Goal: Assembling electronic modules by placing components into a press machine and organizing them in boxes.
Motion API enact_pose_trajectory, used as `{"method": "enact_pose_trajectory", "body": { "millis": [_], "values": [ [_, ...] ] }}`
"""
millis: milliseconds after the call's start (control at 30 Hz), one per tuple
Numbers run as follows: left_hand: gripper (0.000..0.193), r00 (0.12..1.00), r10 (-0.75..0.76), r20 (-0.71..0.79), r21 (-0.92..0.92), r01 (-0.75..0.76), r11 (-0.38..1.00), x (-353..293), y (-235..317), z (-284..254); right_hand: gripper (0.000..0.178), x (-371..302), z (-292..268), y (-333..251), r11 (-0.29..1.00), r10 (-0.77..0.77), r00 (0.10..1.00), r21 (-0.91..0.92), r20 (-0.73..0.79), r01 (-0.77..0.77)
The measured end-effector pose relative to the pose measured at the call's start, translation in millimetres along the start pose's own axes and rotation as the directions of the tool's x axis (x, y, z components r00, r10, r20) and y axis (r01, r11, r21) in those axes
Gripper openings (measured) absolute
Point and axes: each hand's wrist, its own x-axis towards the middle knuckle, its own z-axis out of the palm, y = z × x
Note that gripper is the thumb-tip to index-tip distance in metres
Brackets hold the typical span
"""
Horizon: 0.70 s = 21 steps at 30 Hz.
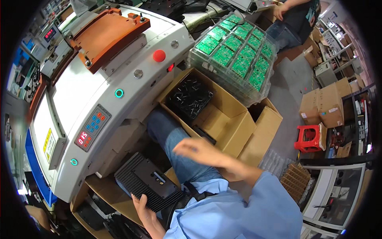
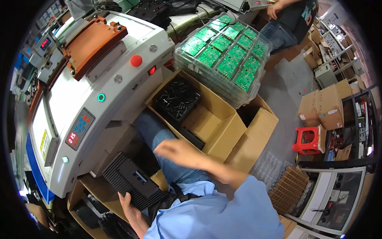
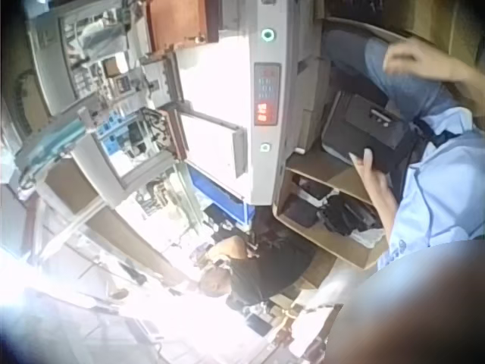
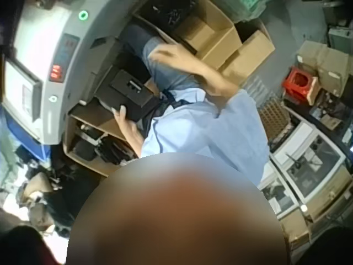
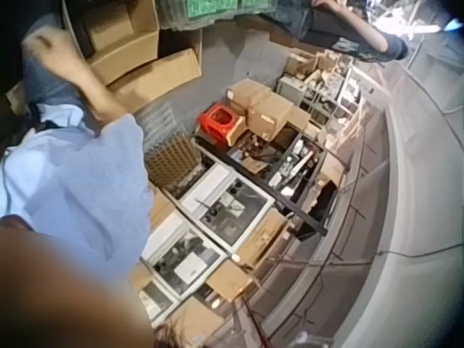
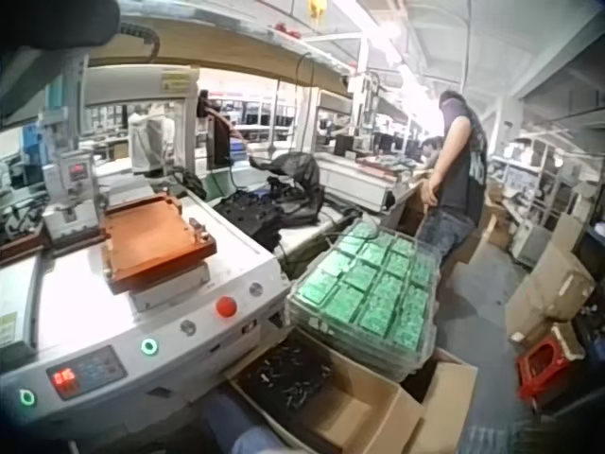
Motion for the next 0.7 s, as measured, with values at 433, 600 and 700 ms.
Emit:
{"method": "enact_pose_trajectory", "body": {
  "millis": [433, 600, 700],
  "values": [
    [0.058, 0.999, 0.016, 0.030, -0.066, -0.014, 0.998, -7, 2, -10, 0.046, 0, -87, 192, 0.275, 0.402, 0.840, -0.827, -0.364, -0.490],
    [0.056, 1.000, 0.014, -0.026, -0.068, -0.016, 0.998, -6, 0, -21, 0.025, -5, -138, 185, 0.058, 0.109, 0.804, -0.804, -0.585, -0.592],
    [0.055, 1.000, 0.026, -0.007, -0.043, -0.026, 0.999, -4, -1, -27, 0.028, -2, -150, 161, 0.279, 0.489, 0.703, -0.671, -0.517, -0.687]
  ]
}}
